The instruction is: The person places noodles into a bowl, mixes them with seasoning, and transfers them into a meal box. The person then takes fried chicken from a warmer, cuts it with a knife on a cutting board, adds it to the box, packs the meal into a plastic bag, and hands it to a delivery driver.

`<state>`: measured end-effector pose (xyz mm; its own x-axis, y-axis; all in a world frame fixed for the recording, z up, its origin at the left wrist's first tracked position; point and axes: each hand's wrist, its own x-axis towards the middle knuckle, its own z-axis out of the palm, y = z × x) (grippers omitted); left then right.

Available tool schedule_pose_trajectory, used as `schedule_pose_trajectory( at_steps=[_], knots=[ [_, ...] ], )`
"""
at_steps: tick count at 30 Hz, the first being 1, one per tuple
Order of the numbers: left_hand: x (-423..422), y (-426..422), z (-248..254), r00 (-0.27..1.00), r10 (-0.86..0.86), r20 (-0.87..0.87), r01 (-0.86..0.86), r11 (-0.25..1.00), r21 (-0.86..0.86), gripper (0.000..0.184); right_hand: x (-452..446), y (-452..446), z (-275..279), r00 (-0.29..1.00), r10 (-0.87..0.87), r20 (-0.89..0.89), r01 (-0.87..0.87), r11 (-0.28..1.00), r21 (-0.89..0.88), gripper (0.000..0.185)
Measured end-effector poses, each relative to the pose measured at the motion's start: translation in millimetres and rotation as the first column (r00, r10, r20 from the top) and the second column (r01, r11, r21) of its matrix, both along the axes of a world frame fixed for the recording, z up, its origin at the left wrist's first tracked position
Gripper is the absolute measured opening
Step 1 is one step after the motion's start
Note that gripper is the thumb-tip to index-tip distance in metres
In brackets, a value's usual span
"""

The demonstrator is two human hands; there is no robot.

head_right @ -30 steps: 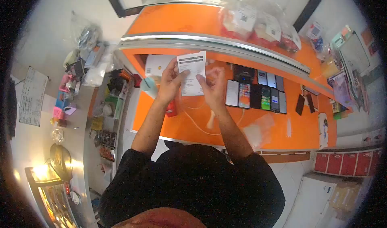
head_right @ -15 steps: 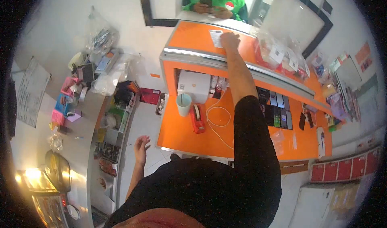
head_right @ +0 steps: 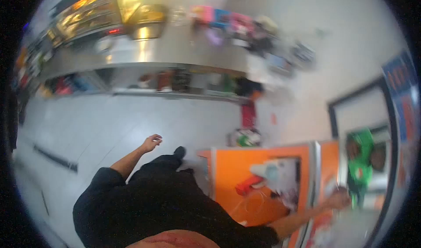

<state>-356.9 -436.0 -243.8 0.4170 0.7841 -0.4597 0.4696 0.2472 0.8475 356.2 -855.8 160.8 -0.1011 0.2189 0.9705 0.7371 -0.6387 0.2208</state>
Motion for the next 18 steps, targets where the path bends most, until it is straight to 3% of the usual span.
schedule_pose_trajectory(
  at_steps=[1, 3, 5, 6, 8, 9, 10, 11, 12, 13, 15, 18],
  knots=[
    [-50, -5, -19, 0.996, 0.004, -0.088, 0.004, 0.995, 0.096, 0.036, -45, 41, 5, 0.965, 0.193, -0.177, -0.175, 0.978, 0.113, 0.053],
    [-152, -29, -67, 0.914, 0.320, -0.251, -0.303, 0.947, 0.103, 0.033, -129, 127, -10, 0.766, 0.463, -0.447, -0.426, 0.885, 0.187, 0.055],
    [-266, -82, -132, 0.673, 0.628, -0.390, -0.607, 0.771, 0.193, 0.031, -226, 218, -46, 0.460, 0.538, -0.707, -0.646, 0.749, 0.149, 0.056],
    [-298, -108, -150, 0.489, 0.739, -0.464, -0.725, 0.640, 0.254, 0.030, -278, 266, -68, 0.297, 0.474, -0.829, -0.753, 0.650, 0.102, 0.057],
    [-336, -153, -154, 0.326, 0.857, -0.400, -0.945, 0.296, -0.135, 0.033, -386, 356, -116, 0.061, 0.195, -0.979, -0.937, 0.350, 0.012, 0.059],
    [-361, -178, -154, 0.221, 0.890, -0.399, -0.943, 0.090, -0.321, 0.037, -443, 394, -146, 0.016, 0.017, -1.000, -0.989, 0.148, -0.014, 0.060],
    [-374, -196, -159, 0.221, 0.899, -0.379, -0.920, 0.063, -0.388, 0.033, -500, 426, -181, 0.056, -0.141, -0.989, -0.997, -0.069, -0.046, 0.061],
    [-400, -204, -171, 0.323, 0.891, -0.319, -0.879, 0.158, -0.449, 0.033, -563, 450, -211, 0.144, -0.241, -0.960, -0.959, -0.274, -0.075, 0.062],
    [-416, -215, -188, 0.356, 0.901, -0.246, -0.883, 0.239, -0.403, 0.044, -622, 471, -236, 0.240, -0.296, -0.925, -0.893, -0.441, -0.090, 0.063],
    [-440, -205, -174, 0.401, 0.866, -0.299, -0.880, 0.274, -0.387, 0.043, -682, 491, -256, 0.320, -0.332, -0.887, -0.834, -0.543, -0.098, 0.065],
    [-455, -210, -151, 0.491, 0.765, -0.418, -0.855, 0.331, -0.399, 0.053, -794, 529, -277, 0.418, -0.454, -0.787, -0.809, -0.580, -0.095, 0.059],
    [-509, -194, -127, 0.557, 0.714, -0.424, -0.793, 0.306, -0.527, 0.051, -904, 581, -306, 0.357, -0.381, -0.853, -0.845, -0.522, -0.120, 0.052]
  ],
)
